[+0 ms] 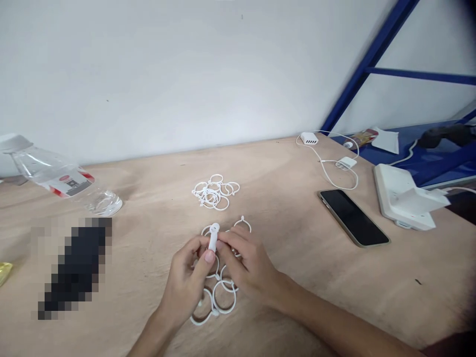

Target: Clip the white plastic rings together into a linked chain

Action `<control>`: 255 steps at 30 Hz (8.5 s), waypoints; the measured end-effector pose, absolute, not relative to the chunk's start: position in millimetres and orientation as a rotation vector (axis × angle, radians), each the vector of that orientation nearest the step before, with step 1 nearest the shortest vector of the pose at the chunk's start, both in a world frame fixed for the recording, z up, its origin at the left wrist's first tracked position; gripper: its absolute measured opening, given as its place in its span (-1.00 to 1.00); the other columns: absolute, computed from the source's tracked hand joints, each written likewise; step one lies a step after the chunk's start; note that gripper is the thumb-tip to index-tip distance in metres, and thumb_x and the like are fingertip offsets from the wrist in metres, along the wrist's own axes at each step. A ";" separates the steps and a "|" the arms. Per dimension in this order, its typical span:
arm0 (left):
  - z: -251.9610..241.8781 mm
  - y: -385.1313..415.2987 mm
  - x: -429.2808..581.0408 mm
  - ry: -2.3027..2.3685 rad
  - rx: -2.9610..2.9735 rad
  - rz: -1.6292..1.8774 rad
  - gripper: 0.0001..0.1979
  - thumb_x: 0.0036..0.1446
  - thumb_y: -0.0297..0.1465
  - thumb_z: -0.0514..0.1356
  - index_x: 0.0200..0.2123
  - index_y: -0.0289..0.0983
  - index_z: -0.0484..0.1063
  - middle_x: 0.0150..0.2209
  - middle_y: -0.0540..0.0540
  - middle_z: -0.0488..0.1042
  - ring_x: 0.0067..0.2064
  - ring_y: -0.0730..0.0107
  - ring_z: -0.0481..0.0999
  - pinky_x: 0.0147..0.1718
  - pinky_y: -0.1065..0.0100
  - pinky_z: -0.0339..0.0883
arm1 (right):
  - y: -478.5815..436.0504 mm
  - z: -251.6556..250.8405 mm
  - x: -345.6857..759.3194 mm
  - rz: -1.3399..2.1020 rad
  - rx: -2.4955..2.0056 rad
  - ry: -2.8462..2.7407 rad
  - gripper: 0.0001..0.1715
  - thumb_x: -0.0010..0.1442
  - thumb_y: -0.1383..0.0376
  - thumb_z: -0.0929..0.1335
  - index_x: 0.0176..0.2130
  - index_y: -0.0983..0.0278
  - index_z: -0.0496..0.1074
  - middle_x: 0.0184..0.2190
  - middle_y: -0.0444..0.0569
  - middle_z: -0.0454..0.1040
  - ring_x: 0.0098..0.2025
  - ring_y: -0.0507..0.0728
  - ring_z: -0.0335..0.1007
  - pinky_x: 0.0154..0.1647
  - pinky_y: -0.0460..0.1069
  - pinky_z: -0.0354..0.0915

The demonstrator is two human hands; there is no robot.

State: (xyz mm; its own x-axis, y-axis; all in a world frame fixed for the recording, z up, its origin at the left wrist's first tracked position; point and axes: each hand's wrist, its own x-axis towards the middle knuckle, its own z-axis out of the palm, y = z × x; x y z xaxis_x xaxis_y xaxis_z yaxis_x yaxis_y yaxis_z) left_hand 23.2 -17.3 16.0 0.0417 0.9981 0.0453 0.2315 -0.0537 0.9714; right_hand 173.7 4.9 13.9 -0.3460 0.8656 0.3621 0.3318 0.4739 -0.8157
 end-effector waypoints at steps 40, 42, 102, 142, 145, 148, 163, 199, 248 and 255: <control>14.0 -14.5 15.4 1.499 2.206 0.954 -0.60 -0.11 -0.33 0.33 -0.13 -0.28 0.45 -0.14 -0.14 0.50 -0.10 0.14 0.33 -0.11 0.14 0.26 | 101.1 -7.1 155.9 0.452 -1.238 -2.067 -0.81 0.12 0.29 0.37 -0.23 0.28 0.53 -0.41 -0.02 0.48 -0.33 0.14 0.36 -0.21 0.03 0.26; 13.8 -14.9 15.1 1.490 2.206 0.946 -0.52 -0.09 -0.29 0.34 -0.06 -0.28 0.42 -0.09 -0.17 0.48 -0.07 0.12 0.32 -0.08 0.10 0.26 | 110.3 -10.9 148.0 0.448 -1.218 -2.071 -0.87 0.10 0.34 0.37 -0.30 0.27 0.53 -0.41 0.00 0.48 -0.32 0.16 0.36 -0.19 0.05 0.26; 16.3 -17.2 14.2 1.631 2.396 0.703 -0.61 0.04 -0.16 0.24 -0.08 -0.20 0.46 -0.26 -0.12 0.42 -0.19 0.14 0.35 -0.20 0.13 0.25 | 95.0 -9.0 170.2 0.531 -1.265 -2.171 -0.91 0.12 0.38 0.35 -0.32 0.29 0.49 -0.36 -0.01 0.46 -0.26 0.14 0.31 -0.17 0.05 0.22; 8.4 -12.3 9.5 1.457 1.856 1.094 -0.65 0.31 -0.20 -0.06 -0.33 -0.28 0.39 -0.37 -0.10 0.45 -0.30 0.28 0.41 -0.28 0.27 0.25 | 24.8 22.0 174.3 1.561 -1.045 -1.464 -0.63 0.11 0.05 0.37 -0.42 0.31 0.54 -0.60 -0.17 0.33 -0.54 -0.03 0.18 -0.52 -0.10 0.12; 9.6 -13.3 11.6 1.387 1.757 0.915 -0.55 0.31 -0.15 -0.15 -0.47 -0.26 0.32 -0.46 -0.06 0.38 -0.35 0.28 0.37 -0.25 0.25 0.23 | 23.6 21.6 173.1 1.556 -0.975 -1.458 -0.66 0.11 0.06 0.38 -0.41 0.29 0.54 -0.50 -0.10 0.47 -0.44 0.03 0.33 -0.40 -0.06 0.25; 10.1 -14.7 13.6 1.333 1.657 0.912 -0.53 0.30 -0.10 -0.20 -0.48 -0.25 0.24 -0.49 -0.02 0.30 -0.38 0.30 0.33 -0.31 0.28 0.21 | 23.1 22.6 171.9 1.571 -0.943 -1.412 -0.69 0.08 0.08 0.41 -0.43 0.29 0.53 -0.47 -0.09 0.51 -0.40 0.05 0.37 -0.35 -0.05 0.29; 8.6 -14.7 12.0 1.314 1.841 0.947 -0.60 0.27 -0.11 -0.16 -0.48 -0.23 0.16 -0.46 -0.05 0.31 -0.39 0.30 0.30 -0.38 0.29 0.18 | 24.9 22.4 167.1 1.688 -0.976 -1.421 -0.64 0.06 0.06 0.39 -0.51 0.29 0.36 -0.59 -0.19 0.29 -0.52 -0.03 0.17 -0.51 -0.10 0.13; 11.8 -3.9 10.1 1.246 1.075 1.205 -0.54 0.20 -0.02 0.01 -0.43 -0.29 0.35 -0.56 0.06 0.24 -0.49 0.47 0.25 -0.48 0.44 0.14 | 28.7 14.0 159.5 1.556 -0.997 -1.350 -0.71 0.16 0.08 0.36 -0.28 0.25 0.48 -0.46 -0.13 0.42 -0.39 0.03 0.32 -0.33 -0.07 0.26; 7.4 -7.4 0.9 1.823 2.001 0.973 -0.72 0.26 -0.30 0.00 -0.13 -0.27 0.44 -0.26 -0.14 0.44 -0.25 0.25 0.44 -0.21 0.23 0.31 | 94.5 12.1 165.2 0.748 -1.234 -1.977 -0.69 0.20 0.15 0.28 -0.27 0.30 0.51 -0.36 -0.01 0.52 -0.36 0.11 0.35 -0.30 0.01 0.23; 10.3 -8.3 4.2 1.419 1.624 1.215 -0.56 0.34 -0.19 -0.18 -0.22 -0.30 0.41 -0.32 -0.09 0.46 -0.27 0.32 0.43 -0.24 0.32 0.29 | 47.1 15.1 162.8 1.144 -1.195 -1.649 -0.64 0.16 0.06 0.34 -0.26 0.30 0.49 -0.42 -0.07 0.51 -0.40 0.08 0.37 -0.39 -0.05 0.27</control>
